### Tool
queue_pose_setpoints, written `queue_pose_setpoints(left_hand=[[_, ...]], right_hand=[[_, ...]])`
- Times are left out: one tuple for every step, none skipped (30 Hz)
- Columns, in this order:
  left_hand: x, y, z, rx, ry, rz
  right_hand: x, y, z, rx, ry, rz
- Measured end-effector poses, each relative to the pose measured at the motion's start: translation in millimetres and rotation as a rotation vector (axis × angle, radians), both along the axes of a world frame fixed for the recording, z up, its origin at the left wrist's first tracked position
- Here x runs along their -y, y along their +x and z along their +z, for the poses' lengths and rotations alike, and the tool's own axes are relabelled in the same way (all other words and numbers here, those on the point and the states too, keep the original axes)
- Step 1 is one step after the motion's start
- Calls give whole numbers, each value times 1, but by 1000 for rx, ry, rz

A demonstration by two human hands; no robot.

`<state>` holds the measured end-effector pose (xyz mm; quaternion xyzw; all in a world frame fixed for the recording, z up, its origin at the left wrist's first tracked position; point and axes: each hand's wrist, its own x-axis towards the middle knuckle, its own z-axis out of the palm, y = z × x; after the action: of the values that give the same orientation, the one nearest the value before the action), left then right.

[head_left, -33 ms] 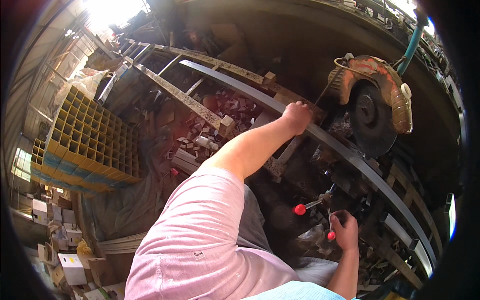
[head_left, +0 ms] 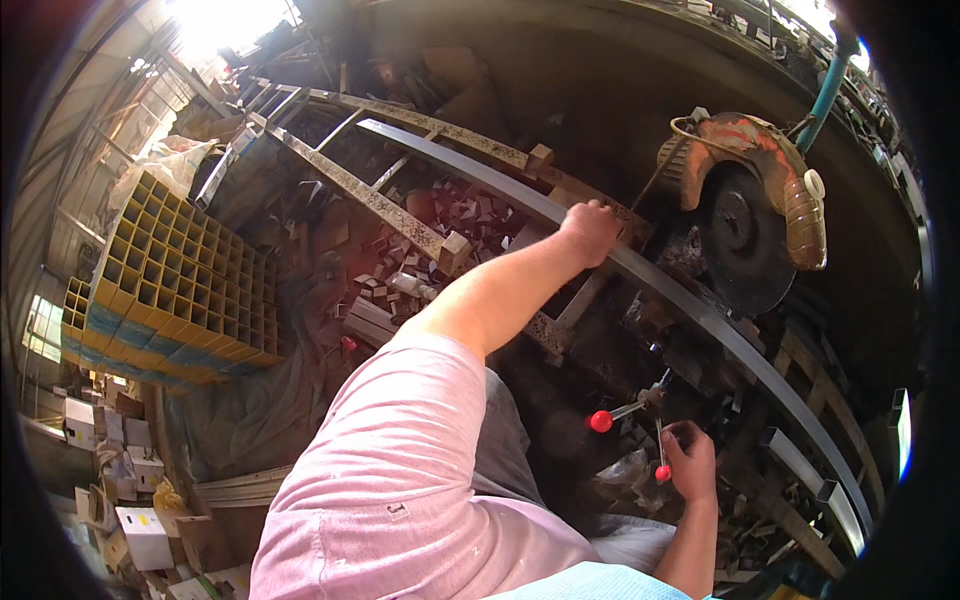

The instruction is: The person repeatedly positions long metal profiles on a chop saw, secures them, and cuts them to length. After each cut, the person removes the cut piece and places it aside, then repeats the process with additional profiles.

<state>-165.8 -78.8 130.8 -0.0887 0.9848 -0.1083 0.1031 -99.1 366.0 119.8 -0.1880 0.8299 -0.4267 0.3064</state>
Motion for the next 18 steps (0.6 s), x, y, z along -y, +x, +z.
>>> queue_pose_setpoints(left_hand=[[14, 4, 1, -18, -18, 19], [30, 8, -2, -35, -35, 39], [52, 13, -7, -41, -54, 71], [79, 20, -14, -46, -75, 104], [110, 26, -21, -38, -77, 198], [141, 34, -25, -30, -78, 295], [169, 42, -28, -86, -90, 453], [189, 52, -30, -146, -102, 612], [199, 63, -30, -200, -215, 595], [205, 72, -29, -252, -332, 583], [205, 76, -26, -259, -290, 502], [185, 62, -12, -142, -213, 457], [156, 51, -4, -71, -188, 380], [123, 45, 2, 1, -228, 209], [90, 42, 8, -25, -115, 100], [58, 37, 6, 22, -93, 59], [31, 32, -1, -7, -63, 19], [11, 25, -8, -37, -33, -23]], right_hand=[[0, -2, -3, -3, 16, 7], [-2, -3, -7, -4, 33, 16], [-2, -3, -10, -5, 47, 24], [-2, -1, -13, -36, 38, 33], [-4, 0, -14, -67, 32, 39], [-5, 1, -15, -100, 26, 46], [-6, 4, -12, -66, 61, 39], [-7, 7, -7, -35, 95, 31], [-6, 8, -5, -8, 122, 17], [-6, 7, -4, -9, 113, 11], [-8, 10, -4, 3, 110, 13], [-13, 16, -4, 16, 111, 7], [-19, 17, -15, 28, 85, -16], [-18, 16, -15, 42, 63, -14], [-17, 16, -13, 58, 47, -10], [-16, 17, -11, 75, 34, 2], [-14, 17, -11, 65, 33, 13], [-10, 16, -11, 54, 33, 22]])
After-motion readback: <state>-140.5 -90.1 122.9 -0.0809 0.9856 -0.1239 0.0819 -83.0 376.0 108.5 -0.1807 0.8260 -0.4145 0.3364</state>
